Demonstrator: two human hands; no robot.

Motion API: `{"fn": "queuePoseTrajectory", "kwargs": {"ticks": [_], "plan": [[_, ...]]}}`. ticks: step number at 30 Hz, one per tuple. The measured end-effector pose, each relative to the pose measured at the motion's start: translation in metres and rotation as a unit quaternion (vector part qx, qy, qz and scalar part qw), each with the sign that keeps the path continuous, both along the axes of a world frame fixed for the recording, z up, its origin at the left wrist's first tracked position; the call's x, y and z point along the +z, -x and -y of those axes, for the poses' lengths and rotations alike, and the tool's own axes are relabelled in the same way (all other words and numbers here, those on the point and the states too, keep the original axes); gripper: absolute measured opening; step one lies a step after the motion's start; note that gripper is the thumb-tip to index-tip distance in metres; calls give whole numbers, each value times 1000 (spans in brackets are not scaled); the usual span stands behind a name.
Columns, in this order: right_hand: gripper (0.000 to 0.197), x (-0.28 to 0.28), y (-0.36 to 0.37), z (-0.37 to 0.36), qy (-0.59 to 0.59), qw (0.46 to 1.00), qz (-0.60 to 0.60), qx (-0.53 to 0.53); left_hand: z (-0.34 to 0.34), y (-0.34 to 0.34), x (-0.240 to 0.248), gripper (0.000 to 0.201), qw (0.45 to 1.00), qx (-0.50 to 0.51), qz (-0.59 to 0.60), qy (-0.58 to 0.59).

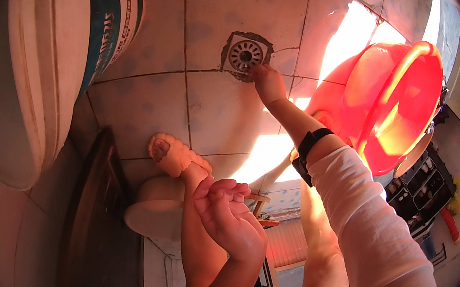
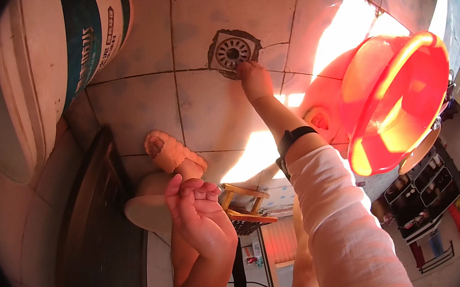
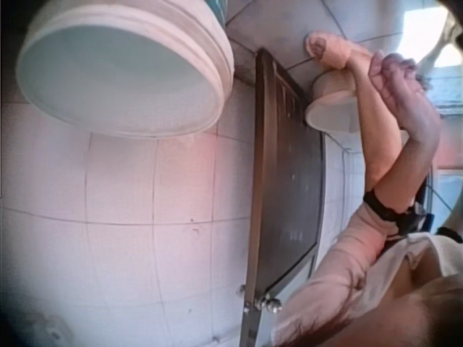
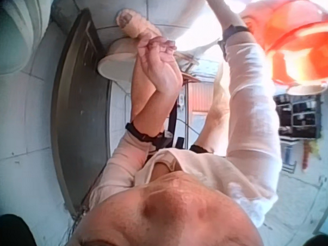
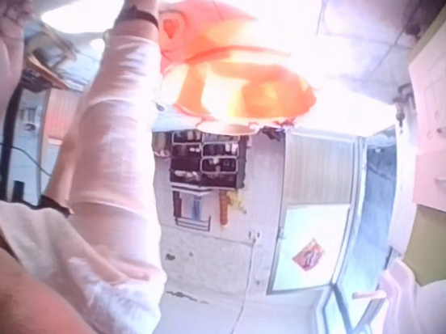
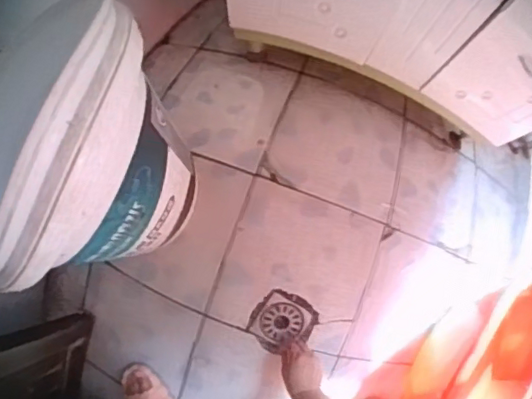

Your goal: Washing clothes by hand in a basin.

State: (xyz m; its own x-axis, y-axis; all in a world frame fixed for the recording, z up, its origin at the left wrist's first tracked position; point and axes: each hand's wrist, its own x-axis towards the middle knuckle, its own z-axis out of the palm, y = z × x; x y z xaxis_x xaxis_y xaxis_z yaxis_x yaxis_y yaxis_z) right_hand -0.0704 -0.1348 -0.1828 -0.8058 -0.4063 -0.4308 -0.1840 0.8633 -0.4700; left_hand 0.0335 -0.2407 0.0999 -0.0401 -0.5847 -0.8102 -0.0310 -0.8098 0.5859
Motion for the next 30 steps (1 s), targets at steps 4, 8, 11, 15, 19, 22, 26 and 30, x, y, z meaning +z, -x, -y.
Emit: {"fn": "queuePoseTrajectory", "kwargs": {"ticks": [4, 8, 11, 15, 19, 22, 26, 30], "plan": [[7, 25, -48, -35, 76, 959, 121, 245, -10, -9, -11, 19, 1000, -21, -2, -19], [10, 53, -80, -23, 162, 900, 143, 380, -3, -10, -3, 18, 1000, -13, -7, -2], [17, 49, -89, 8, 192, 894, 103, 391, -1, -11, -3, 18, 1000, -5, -7, 6], [34, 32, -76, 64, 152, 926, -42, 342, -2, -13, -5, 18, 1000, -3, -3, 4], [46, 14, -91, 43, -37, 908, -27, 416, 2, -12, -3, 18, 1000, 8, -9, 5], [49, 20, -90, -7, -51, 861, 54, 504, 3, -14, -1, 18, 1000, 9, -11, -8], [46, 53, -50, -40, -79, 872, 15, 483, 4, -14, 3, 19, 1000, 10, -9, -6], [42, 52, -23, 15, 20, 900, 18, 435, 8, -19, 1, 20, 999, 25, 1, -20]]}}
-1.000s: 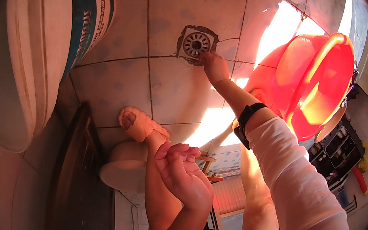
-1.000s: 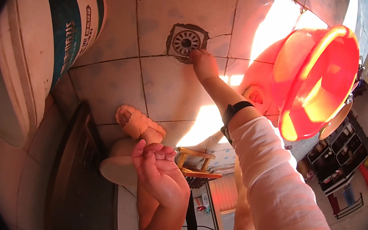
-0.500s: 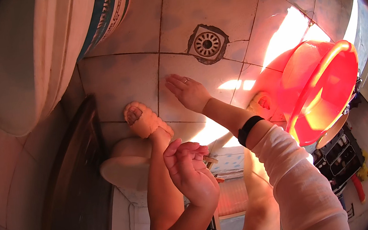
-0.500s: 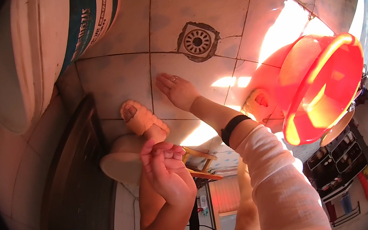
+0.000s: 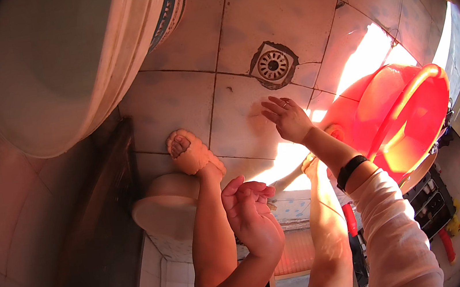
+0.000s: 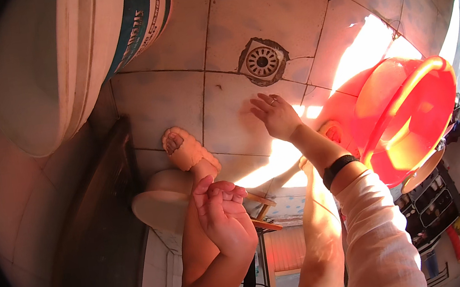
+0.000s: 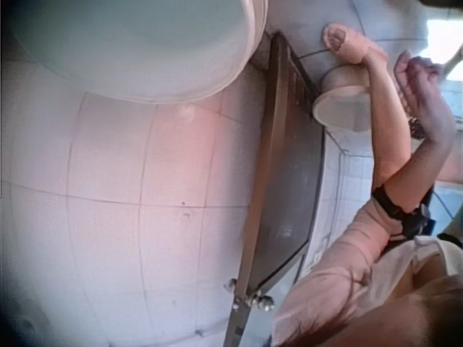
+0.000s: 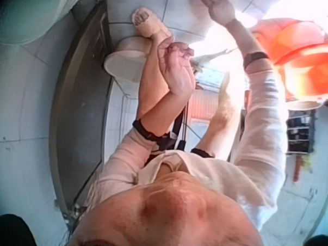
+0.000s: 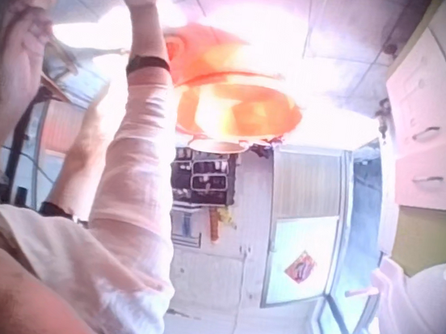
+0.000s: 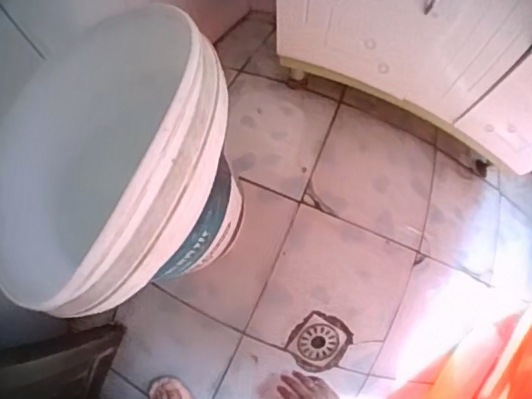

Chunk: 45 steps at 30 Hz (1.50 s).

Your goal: Washing clothes by hand in a basin.

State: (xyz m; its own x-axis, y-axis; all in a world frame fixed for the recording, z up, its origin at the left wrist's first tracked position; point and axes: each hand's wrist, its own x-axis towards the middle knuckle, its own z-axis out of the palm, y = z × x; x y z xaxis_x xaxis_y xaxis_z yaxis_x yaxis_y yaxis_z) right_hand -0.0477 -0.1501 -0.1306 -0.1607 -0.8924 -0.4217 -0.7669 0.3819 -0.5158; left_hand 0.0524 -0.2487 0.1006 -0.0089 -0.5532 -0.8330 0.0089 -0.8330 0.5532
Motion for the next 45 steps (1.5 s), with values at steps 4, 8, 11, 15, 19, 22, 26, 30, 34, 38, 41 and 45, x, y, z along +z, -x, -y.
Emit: {"fn": "queuePoseTrajectory", "kwargs": {"ticks": [4, 8, 11, 15, 19, 22, 26, 30, 34, 38, 41, 45], "plan": [[49, -26, 21, 118, 62, 989, -46, -129, 7, -2, -4, 22, 1000, 17, 9, 9], [58, -47, 19, 194, 43, 969, -26, -243, 9, -2, -4, 20, 999, 4, 25, 27], [54, -54, -18, 180, -14, 998, -45, -51, 10, -2, -1, 19, 999, -5, 29, 38], [49, -48, -52, 82, -66, 995, -21, 73, 8, 1, -2, 22, 999, -32, 16, 26], [42, -25, -14, -14, -94, 993, -42, 50, 0, 4, 0, 21, 1000, -28, -1, 13], [37, -11, 33, -9, 31, 995, -29, -94, -3, 0, -3, 17, 1000, 1, 13, 22], [53, -19, 111, 50, 24, 961, -103, -255, -8, 4, -5, 17, 1000, -12, 17, 13], [59, -45, 108, 93, -17, 929, -131, -345, -9, 10, -8, 20, 998, -43, 38, 19], [60, -42, 28, 64, -79, 992, -70, -76, -13, 10, -10, 16, 999, -42, 24, 12], [49, -20, -18, -14, -100, 992, -41, -63, -18, 11, -9, 17, 998, -45, 30, 12], [48, -7, -14, -81, -57, 994, -30, -88, -25, 11, -9, 17, 999, -39, 20, -3], [49, 2, 18, -99, -36, 955, -5, -295, -32, 6, -10, 18, 998, -52, 20, 4]]}}
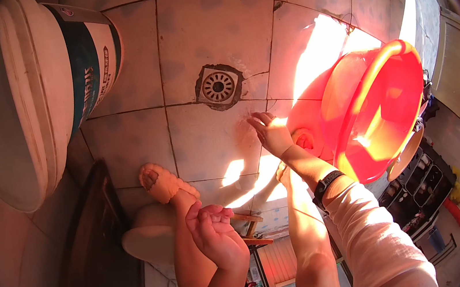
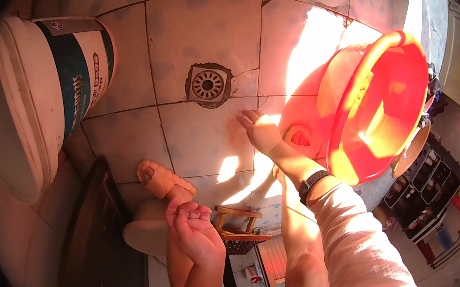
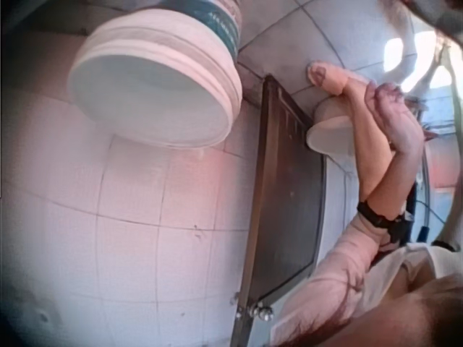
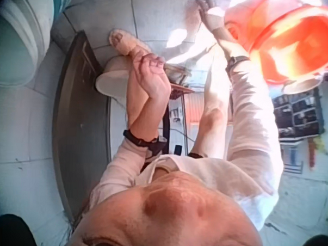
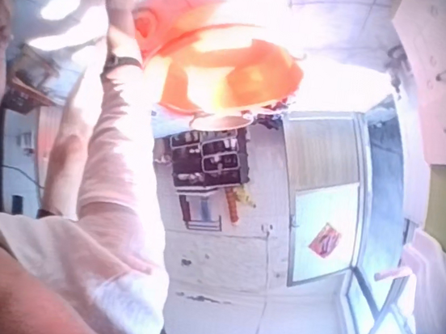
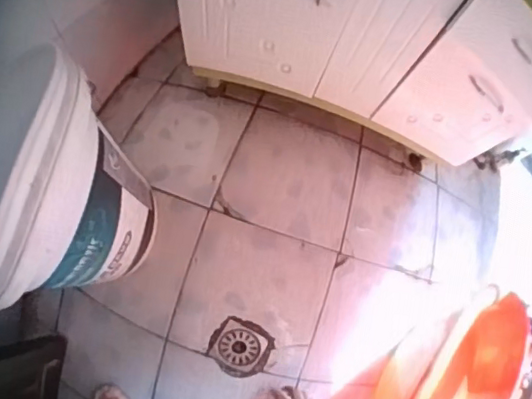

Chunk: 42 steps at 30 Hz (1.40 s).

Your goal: Washing clothes by hand in a basin.

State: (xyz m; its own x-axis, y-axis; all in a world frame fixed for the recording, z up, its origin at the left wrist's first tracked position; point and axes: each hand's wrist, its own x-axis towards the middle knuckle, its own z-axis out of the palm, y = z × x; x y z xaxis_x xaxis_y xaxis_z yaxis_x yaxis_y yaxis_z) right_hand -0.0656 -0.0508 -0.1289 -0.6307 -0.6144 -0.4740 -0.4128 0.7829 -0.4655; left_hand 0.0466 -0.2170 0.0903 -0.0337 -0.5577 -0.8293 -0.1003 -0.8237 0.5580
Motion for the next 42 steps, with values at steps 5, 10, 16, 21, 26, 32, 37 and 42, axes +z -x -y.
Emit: {"fn": "queuePoseTrajectory", "kwargs": {"ticks": [5, 10, 16, 21, 26, 32, 37, 42], "plan": [[57, -23, 22, 14, -39, 991, -8, -131, -3, 4, -4, 19, 1000, -14, -7, 3], [20, -65, 3, -7, 11, 996, 18, -91, -6, 8, -4, 20, 1000, -19, -5, 12], [9, -46, 9, 9, 63, 986, 36, -152, -11, 3, -5, 20, 1000, -16, -1, 7], [16, -41, 55, 15, 129, 957, 23, -259, -14, 2, -5, 20, 1000, -16, -9, 5], [40, -40, 35, 19, 84, 973, -171, -126, -14, 1, -4, 20, 1000, -20, 5, 1], [8, -61, 26, 22, 24, 992, -10, -123, -12, 5, -2, 19, 1000, -13, -1, 9], [8, -40, 38, 87, 112, 981, -3, -156, -11, -2, -4, 22, 999, -32, 4, -3], [21, -80, 33, 105, -6, 982, 23, -190, -13, 6, -3, 22, 999, -36, -3, -3]]}}
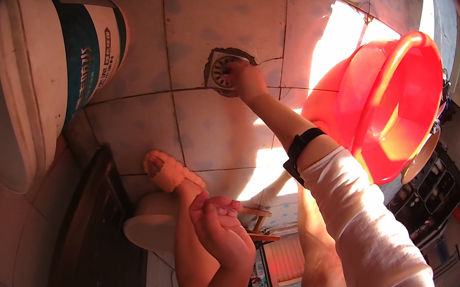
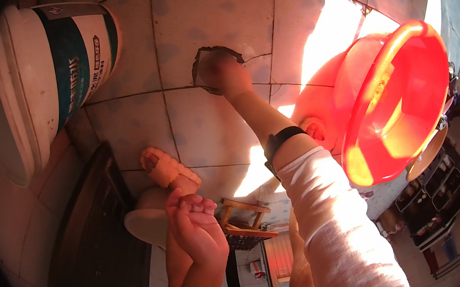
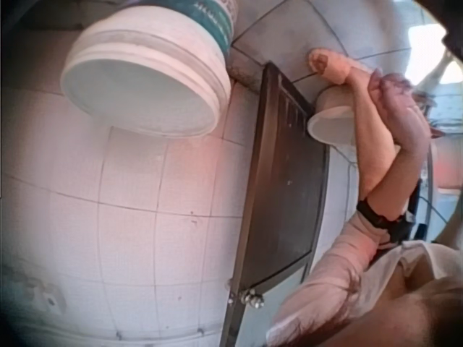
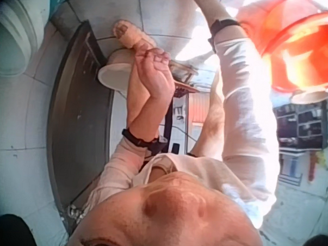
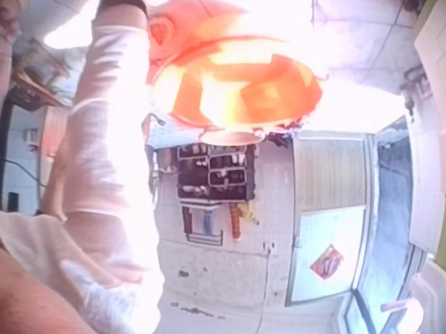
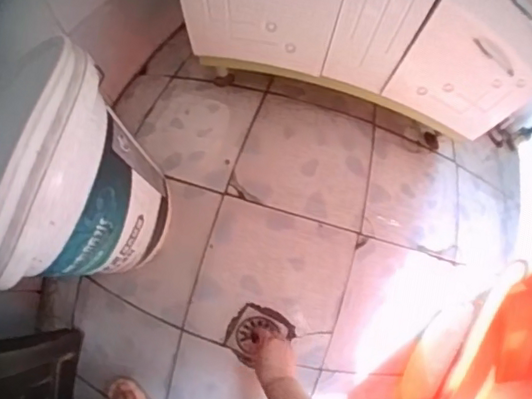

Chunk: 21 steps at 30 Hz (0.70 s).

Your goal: Washing clothes by hand in a basin.

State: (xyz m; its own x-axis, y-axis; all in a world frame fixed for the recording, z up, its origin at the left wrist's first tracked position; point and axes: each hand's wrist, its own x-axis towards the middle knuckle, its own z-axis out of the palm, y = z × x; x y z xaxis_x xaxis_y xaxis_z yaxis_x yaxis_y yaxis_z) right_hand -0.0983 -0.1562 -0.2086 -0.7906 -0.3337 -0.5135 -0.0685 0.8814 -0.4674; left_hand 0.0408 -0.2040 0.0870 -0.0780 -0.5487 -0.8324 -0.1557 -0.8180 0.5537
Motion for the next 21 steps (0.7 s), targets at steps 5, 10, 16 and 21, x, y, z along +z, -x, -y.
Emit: {"fn": "queuePoseTrajectory", "kwargs": {"ticks": [5, 10, 16, 21], "plan": [[15, 11, -16, 10, -71, 995, -22, 61, 5, -1, -1, 18, 1000, 26, -4, 9], [10, 37, -55, -44, 30, 997, 20, 68, 4, -2, 0, 19, 999, 33, -4, 1], [7, 77, -83, -123, -20, 966, 82, 243, 2, 1, 2, 19, 1000, 22, -11, -17], [11, 54, -39, -108, -11, 991, -76, -110, 6, 2, 2, 19, 1000, 12, 7, -15]]}}
